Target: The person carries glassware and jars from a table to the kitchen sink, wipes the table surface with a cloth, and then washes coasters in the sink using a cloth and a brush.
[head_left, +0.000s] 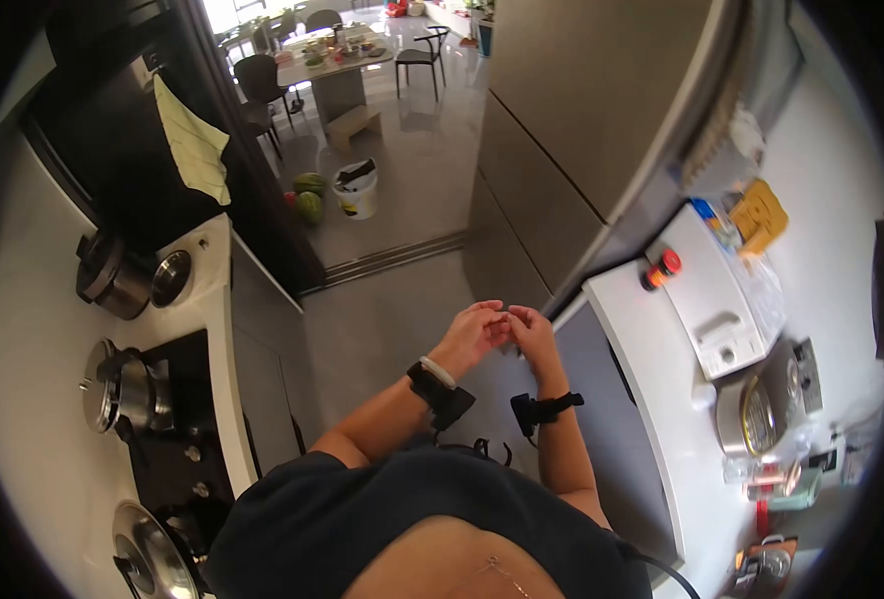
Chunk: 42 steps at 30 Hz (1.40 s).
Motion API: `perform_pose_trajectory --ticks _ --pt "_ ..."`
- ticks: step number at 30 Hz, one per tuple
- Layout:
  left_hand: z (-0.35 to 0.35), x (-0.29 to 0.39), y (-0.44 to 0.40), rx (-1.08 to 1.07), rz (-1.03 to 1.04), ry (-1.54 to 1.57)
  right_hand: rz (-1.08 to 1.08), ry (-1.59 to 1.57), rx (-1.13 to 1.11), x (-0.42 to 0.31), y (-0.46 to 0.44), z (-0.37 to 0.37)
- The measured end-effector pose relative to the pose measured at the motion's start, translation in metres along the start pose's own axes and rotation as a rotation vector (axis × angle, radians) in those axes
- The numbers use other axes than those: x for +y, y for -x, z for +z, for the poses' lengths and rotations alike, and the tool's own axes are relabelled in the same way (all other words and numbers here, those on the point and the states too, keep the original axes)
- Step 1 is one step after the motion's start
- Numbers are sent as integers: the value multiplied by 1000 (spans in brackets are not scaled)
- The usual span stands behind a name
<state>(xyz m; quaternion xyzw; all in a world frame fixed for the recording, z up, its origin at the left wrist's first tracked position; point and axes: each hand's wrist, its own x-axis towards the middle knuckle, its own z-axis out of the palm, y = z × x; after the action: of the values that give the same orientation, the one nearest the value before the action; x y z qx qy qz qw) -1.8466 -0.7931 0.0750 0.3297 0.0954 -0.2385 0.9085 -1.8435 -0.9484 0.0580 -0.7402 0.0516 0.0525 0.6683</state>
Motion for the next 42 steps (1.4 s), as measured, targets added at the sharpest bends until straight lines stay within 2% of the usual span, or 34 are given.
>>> perform_pose_trajectory --ticks 4,7,12,17,23,25,28,29,30,32,34,36,40,42 --pt "-41 78 -29 110 97 -7 -45 -96 -176 -20 -67 74" --pt "-76 120 -48 125 176 24 19 -114 -292 -26 -121 115" --pt "-136 177 -92 198 217 190 -22 -3 -430 -19 -219 176" --pt "-173 257 -165 276 297 233 37 -21 -552 -32 -333 235" --pt "-177 385 -256 346 433 149 13 -22 -676 -83 -498 297" --pt "-184 412 -279 370 540 104 -17 48 -685 -112 -529 315" --pt "-209 447 -308 435 526 158 -87 34 -786 -107 -577 352" --pt "-220 459 -323 440 528 182 -21 -9 -847 -106 -592 361" --pt "-227 472 -339 443 532 187 -20 -6 -853 -108 -611 368" --pt "-242 499 -371 442 510 157 131 39 -814 -107 -643 381" --pt "-252 536 -419 422 472 144 141 45 -753 -110 -693 385" --pt "-256 567 -463 269 480 71 33 13 -728 -120 -738 382" --pt "-237 639 -541 190 343 35 53 6 -519 -169 -811 377" --pt "-225 670 -579 125 355 -79 -49 -48 -506 -178 -855 372"
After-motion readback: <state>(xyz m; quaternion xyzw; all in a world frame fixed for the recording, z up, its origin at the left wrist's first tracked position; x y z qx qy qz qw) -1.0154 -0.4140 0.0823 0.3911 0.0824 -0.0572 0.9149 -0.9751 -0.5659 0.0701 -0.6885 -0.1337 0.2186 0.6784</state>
